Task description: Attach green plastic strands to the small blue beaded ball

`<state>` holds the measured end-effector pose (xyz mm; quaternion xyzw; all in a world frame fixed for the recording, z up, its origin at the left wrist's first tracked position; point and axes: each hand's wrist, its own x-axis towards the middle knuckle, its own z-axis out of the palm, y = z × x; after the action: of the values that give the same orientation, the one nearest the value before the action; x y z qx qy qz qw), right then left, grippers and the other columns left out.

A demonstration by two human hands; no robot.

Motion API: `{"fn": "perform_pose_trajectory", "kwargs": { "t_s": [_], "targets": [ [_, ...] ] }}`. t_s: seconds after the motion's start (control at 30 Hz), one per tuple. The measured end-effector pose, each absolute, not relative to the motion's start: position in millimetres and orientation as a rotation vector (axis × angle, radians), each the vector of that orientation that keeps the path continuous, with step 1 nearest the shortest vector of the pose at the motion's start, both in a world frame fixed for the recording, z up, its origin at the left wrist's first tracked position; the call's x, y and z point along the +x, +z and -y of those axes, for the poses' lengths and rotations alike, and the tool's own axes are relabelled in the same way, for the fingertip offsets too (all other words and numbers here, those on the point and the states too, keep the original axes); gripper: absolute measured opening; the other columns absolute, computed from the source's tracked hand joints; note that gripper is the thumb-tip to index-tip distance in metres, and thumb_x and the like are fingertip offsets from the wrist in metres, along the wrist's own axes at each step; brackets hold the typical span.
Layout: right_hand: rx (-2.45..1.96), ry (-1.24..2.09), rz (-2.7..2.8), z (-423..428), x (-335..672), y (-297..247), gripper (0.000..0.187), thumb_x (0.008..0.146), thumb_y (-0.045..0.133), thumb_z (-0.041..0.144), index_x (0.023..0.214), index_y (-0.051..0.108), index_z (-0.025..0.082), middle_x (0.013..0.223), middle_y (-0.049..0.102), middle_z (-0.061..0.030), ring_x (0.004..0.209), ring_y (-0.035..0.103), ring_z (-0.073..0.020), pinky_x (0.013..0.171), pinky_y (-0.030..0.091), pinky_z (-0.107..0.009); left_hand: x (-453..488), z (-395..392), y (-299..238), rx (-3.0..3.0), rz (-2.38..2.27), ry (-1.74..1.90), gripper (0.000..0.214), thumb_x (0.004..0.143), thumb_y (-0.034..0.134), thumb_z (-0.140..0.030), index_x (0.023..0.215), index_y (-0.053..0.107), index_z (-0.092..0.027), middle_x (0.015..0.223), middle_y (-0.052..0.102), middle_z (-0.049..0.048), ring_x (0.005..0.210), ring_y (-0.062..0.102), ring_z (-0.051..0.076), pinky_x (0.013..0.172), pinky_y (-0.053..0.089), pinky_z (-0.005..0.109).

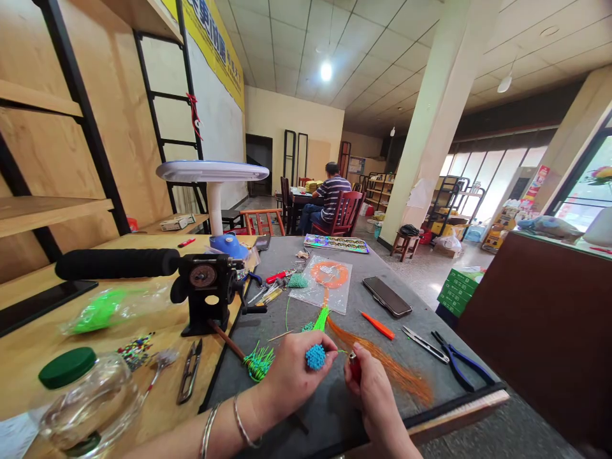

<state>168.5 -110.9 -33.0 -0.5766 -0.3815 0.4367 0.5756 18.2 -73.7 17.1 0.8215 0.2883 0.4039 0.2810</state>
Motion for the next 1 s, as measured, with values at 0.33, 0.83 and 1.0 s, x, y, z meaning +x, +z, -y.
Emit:
{"fn": "perform_pose_trajectory", "kwargs": {
  "t_s": [0.33, 0.83, 1.0],
  "targets": [
    [-1.406, 0.996, 0.940, 112.3, 164.9, -29.1, 0.056, 0.078, 0.037, 0.064, 0.042, 0.043, 0.021, 0.039, 0.031, 0.0050, 0.037, 0.026, -0.0083, 0.037, 0.019, -0.022, 17.6, 72.9, 12.6, 2.201, -0.762, 1.070, 0.010, 0.081, 0.057, -0.021, 0.077, 0.066, -0.020, 0.074, 0.070, -0.0002, 0.068, 0.063, 0.013, 0.067, 0.044, 0.022],
    [-1.347, 1.070, 0.937, 111.6, 167.5, -33.5, 0.057, 0.080, 0.038, 0.063, 0.043, 0.046, 0.020, 0.037, 0.028, 0.0071, 0.034, 0.023, -0.0069, 0.035, 0.015, -0.021, 17.9, 73.9, 14.0, 2.199, -0.764, 1.063, 0.012, 0.082, 0.056, -0.023, 0.077, 0.067, -0.019, 0.075, 0.071, 0.0013, 0.070, 0.063, 0.014, 0.069, 0.046, 0.023],
    [-1.330, 1.068, 0.898, 112.9, 167.3, -32.5, 0.055, 0.077, 0.043, 0.063, 0.043, 0.046, 0.020, 0.037, 0.028, 0.0072, 0.035, 0.022, -0.0066, 0.035, 0.014, -0.021, 17.7, 74.5, 14.2, 2.198, -0.771, 1.055, 0.011, 0.081, 0.057, -0.021, 0.077, 0.067, -0.019, 0.075, 0.071, 0.0008, 0.070, 0.063, 0.014, 0.068, 0.046, 0.022]
  ]
}}
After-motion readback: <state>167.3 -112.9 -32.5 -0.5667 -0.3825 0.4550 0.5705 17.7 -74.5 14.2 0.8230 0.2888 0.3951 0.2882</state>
